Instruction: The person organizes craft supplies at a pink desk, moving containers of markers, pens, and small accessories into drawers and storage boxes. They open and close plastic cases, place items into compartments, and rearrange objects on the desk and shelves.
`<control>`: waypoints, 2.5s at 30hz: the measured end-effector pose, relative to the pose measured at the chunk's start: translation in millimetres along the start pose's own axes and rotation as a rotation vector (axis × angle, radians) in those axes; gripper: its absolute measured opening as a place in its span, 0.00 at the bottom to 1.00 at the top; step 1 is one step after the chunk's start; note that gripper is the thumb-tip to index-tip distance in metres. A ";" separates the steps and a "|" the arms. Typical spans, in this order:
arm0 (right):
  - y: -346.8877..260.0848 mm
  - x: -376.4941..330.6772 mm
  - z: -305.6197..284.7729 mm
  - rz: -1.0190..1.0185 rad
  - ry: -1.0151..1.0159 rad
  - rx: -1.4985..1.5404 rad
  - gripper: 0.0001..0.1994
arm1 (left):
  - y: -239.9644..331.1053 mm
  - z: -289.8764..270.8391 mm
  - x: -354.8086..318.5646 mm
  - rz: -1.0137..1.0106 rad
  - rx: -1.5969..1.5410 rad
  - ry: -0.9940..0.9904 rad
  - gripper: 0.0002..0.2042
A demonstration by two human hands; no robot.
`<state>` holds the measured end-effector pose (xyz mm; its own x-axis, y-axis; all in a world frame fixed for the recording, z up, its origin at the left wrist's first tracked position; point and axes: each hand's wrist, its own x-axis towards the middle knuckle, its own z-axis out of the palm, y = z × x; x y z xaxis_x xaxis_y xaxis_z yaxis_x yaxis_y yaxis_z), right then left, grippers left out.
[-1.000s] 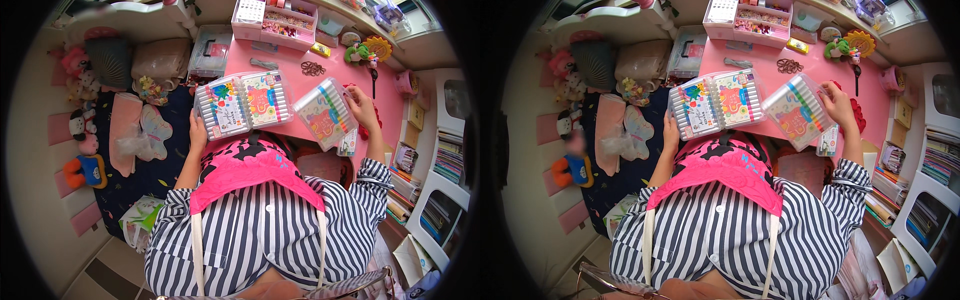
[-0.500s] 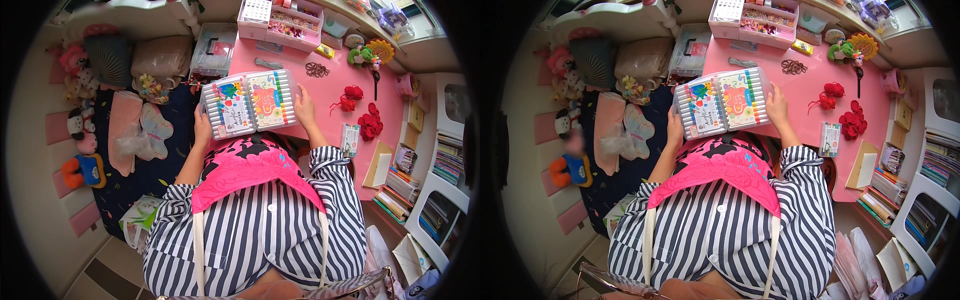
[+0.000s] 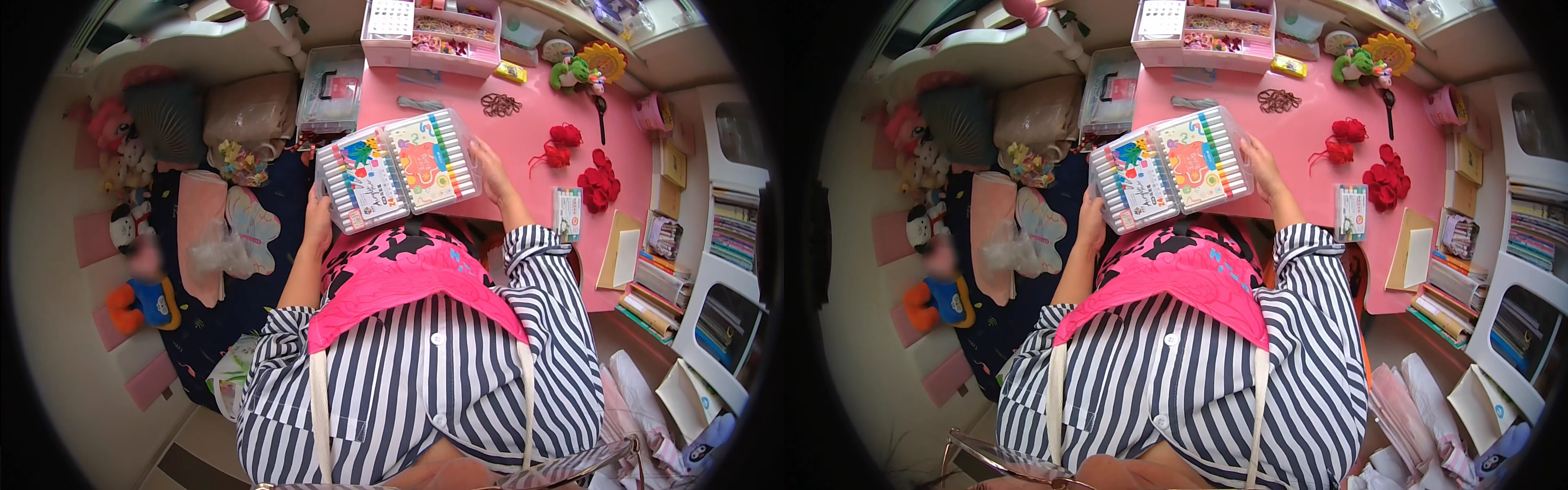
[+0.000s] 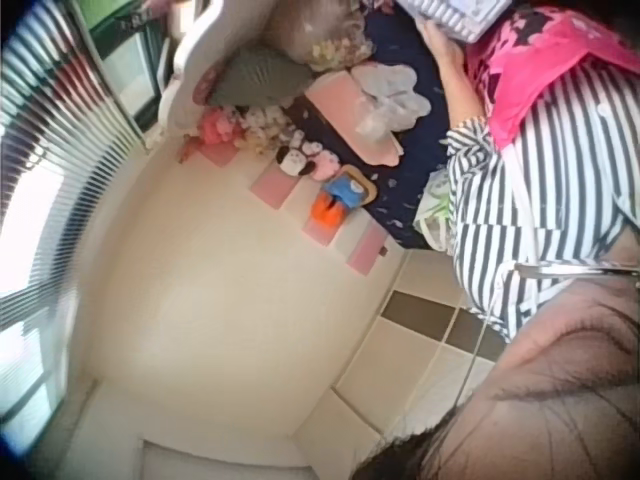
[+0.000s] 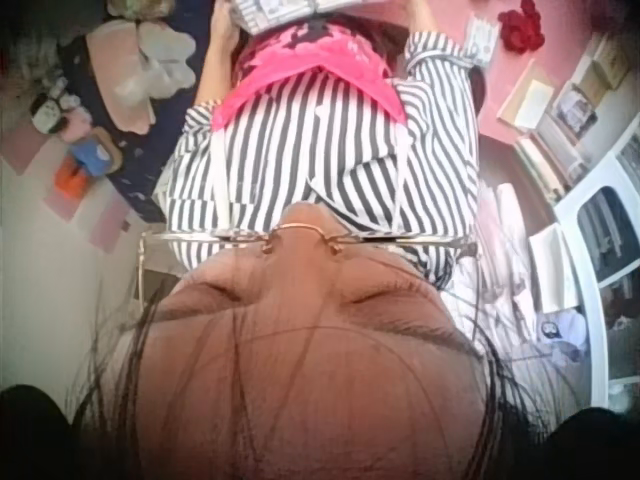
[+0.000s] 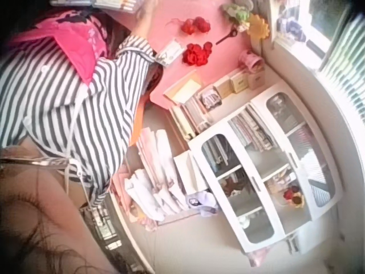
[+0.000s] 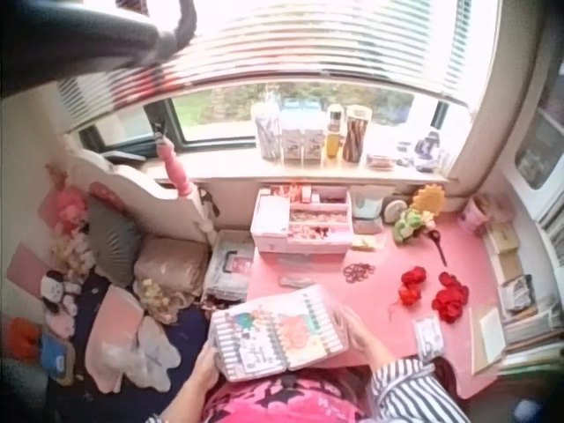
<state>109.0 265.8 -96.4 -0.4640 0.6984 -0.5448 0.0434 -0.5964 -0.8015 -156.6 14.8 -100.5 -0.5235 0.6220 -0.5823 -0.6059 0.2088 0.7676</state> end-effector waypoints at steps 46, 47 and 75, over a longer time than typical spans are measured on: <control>65.1 -105.5 55.4 0.036 0.261 0.318 0.29 | 49.6 -27.8 36.6 -0.233 0.130 -0.446 0.46; 69.1 -104.7 54.1 0.040 0.286 0.310 0.29 | 50.5 -27.7 36.7 -0.244 0.144 -0.449 0.46; 27.8 -99.0 -65.4 0.081 0.212 0.090 0.30 | 24.8 80.4 27.1 -0.308 0.318 -0.454 0.44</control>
<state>214.0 206.0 -80.9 -0.2654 0.7086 -0.6538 -0.0105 -0.6802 -0.7329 -137.7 97.5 -75.7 -0.0047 0.7409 -0.6715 -0.4443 0.6001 0.6652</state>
